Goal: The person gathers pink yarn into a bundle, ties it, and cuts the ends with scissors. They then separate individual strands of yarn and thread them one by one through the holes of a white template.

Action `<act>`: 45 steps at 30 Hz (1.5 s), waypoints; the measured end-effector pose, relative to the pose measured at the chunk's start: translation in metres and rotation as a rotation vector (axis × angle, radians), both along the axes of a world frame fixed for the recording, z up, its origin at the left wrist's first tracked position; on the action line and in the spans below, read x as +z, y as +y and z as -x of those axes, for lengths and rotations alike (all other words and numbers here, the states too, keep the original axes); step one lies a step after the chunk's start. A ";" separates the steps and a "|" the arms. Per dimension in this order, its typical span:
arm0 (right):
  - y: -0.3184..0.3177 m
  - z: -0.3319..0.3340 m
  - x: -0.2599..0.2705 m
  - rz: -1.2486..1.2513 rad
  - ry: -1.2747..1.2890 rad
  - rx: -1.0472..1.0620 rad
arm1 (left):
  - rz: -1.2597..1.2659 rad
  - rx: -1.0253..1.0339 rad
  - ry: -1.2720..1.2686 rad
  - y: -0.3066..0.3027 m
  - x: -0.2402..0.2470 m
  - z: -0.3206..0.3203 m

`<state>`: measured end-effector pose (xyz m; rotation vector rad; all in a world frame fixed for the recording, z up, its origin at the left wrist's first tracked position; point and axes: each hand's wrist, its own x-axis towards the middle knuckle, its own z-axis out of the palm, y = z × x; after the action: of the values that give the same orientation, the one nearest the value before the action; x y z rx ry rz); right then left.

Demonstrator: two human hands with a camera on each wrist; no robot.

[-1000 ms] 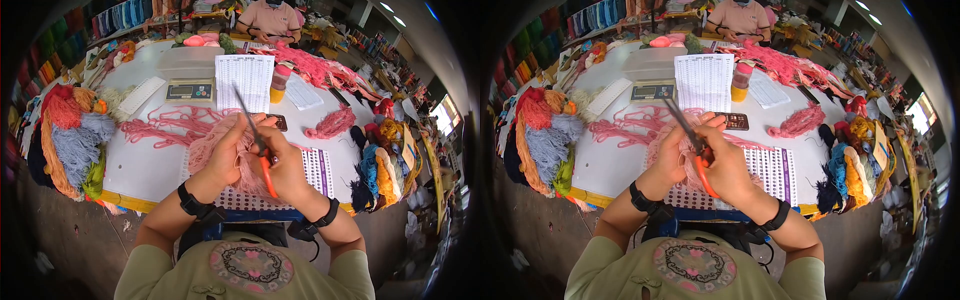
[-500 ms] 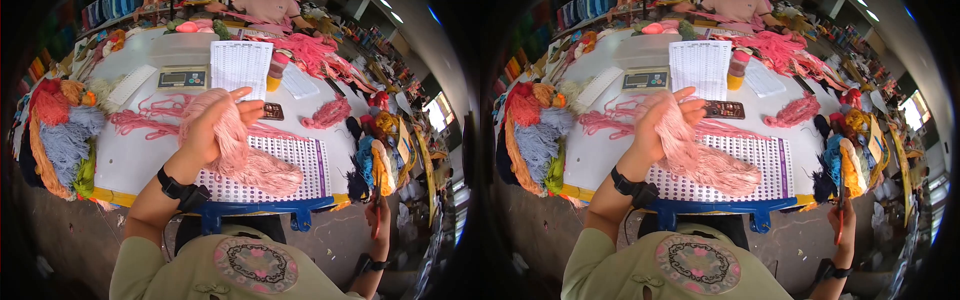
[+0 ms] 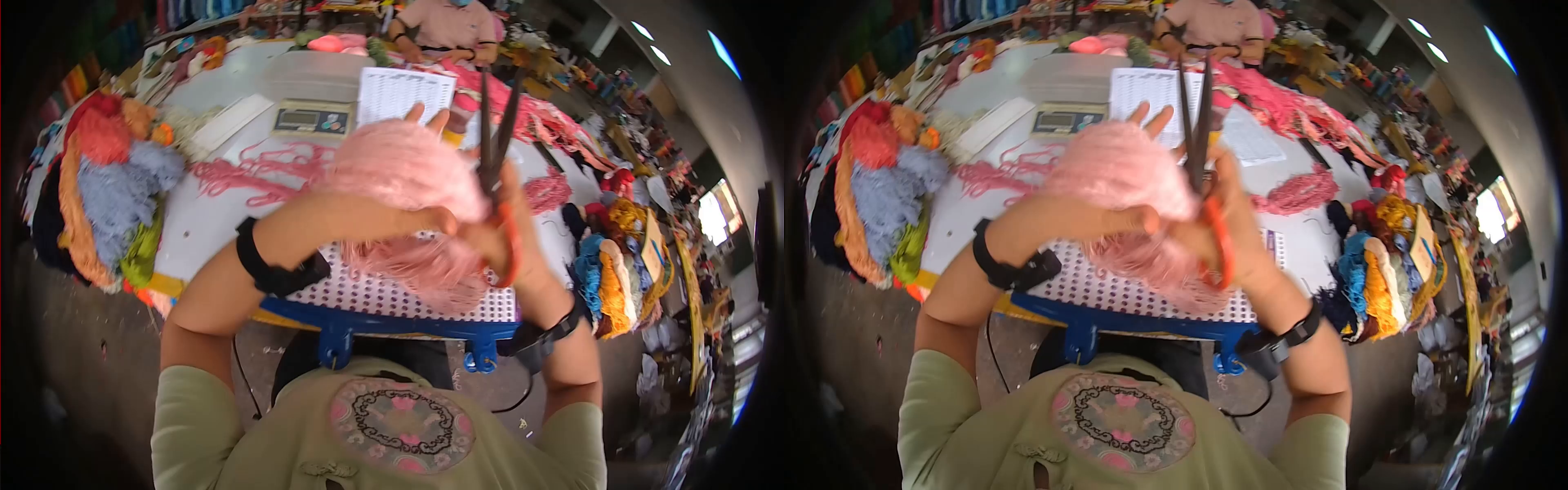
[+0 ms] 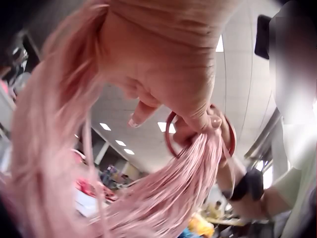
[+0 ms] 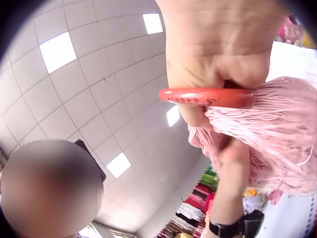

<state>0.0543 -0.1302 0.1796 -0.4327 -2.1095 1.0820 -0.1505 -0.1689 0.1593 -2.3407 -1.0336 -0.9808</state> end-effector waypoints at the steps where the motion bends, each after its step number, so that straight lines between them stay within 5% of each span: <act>1: -0.004 0.005 0.018 0.082 0.031 -0.032 | -0.076 0.023 0.145 0.000 -0.001 0.022; 4: -0.001 0.010 0.059 0.117 0.225 -0.031 | 0.011 0.094 0.062 -0.033 0.023 0.040; 6: -0.002 0.006 0.077 0.063 0.278 -0.029 | 0.177 0.439 -0.032 -0.034 0.010 0.061; 10: 0.008 -0.018 0.100 0.053 0.264 -0.019 | 0.015 0.468 -0.150 -0.049 0.009 0.095; 12: 0.012 -0.032 0.101 0.065 0.296 0.013 | 0.365 0.352 -0.319 -0.062 0.018 0.116; 16: 0.035 -0.076 0.049 -0.043 0.161 -0.124 | 0.223 0.240 -0.284 -0.096 0.028 0.132; 18: 0.031 -0.080 0.018 -0.086 -0.034 -0.116 | 0.416 -0.893 -1.547 -0.086 0.004 0.125; 21: 0.018 -0.063 -0.020 0.164 -0.188 0.021 | 0.433 -1.095 -1.733 -0.077 -0.006 0.099; 28: -0.027 -0.010 -0.036 0.464 -0.189 0.249 | 0.581 -1.253 -1.918 -0.046 -0.021 0.044; 45: -0.031 0.011 -0.056 0.490 -0.143 0.383 | 0.546 -1.218 -1.962 -0.034 -0.026 0.040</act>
<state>0.0433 -0.1611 0.1234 -0.3441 -2.0877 1.8553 -0.1906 -0.2033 0.1329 -1.3664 0.1668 -4.0906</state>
